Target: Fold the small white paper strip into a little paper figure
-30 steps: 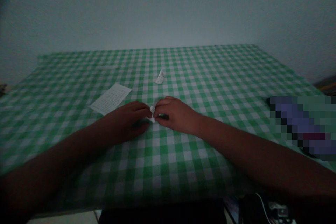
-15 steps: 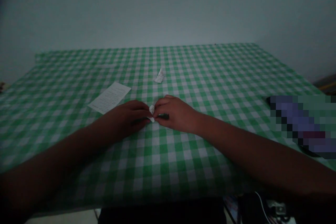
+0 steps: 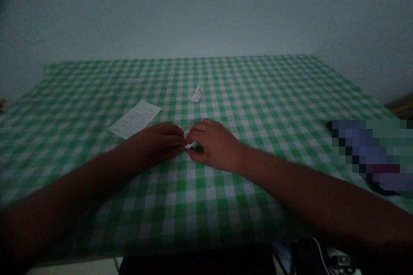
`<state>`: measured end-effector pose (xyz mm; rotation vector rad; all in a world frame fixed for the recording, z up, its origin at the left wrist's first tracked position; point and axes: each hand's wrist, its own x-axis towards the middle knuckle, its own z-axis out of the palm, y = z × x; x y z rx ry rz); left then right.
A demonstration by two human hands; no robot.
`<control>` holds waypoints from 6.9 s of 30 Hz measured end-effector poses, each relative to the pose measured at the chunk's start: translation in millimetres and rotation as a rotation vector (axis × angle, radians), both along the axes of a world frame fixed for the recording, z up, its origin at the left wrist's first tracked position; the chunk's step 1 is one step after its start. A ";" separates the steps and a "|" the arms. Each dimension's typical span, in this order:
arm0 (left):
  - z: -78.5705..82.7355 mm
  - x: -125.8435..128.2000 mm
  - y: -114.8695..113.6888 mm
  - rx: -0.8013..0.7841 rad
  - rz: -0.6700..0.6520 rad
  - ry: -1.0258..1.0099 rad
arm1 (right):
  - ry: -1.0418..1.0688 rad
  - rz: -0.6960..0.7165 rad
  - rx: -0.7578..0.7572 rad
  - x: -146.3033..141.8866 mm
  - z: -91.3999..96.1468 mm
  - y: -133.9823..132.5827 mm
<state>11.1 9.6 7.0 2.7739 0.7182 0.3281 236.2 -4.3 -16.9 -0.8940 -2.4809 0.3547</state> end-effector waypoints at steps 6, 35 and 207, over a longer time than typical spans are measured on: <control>-3.3 -4.6 5.7 0.083 -0.069 0.025 | -0.099 0.010 0.072 1.3 2.0 -1.2; -17.7 -2.3 6.6 -0.006 -0.025 -0.127 | -0.291 0.022 0.024 15.4 14.2 12.0; 8.0 -1.3 -7.0 0.029 -0.112 0.098 | -0.449 -0.131 0.099 13.5 24.6 0.8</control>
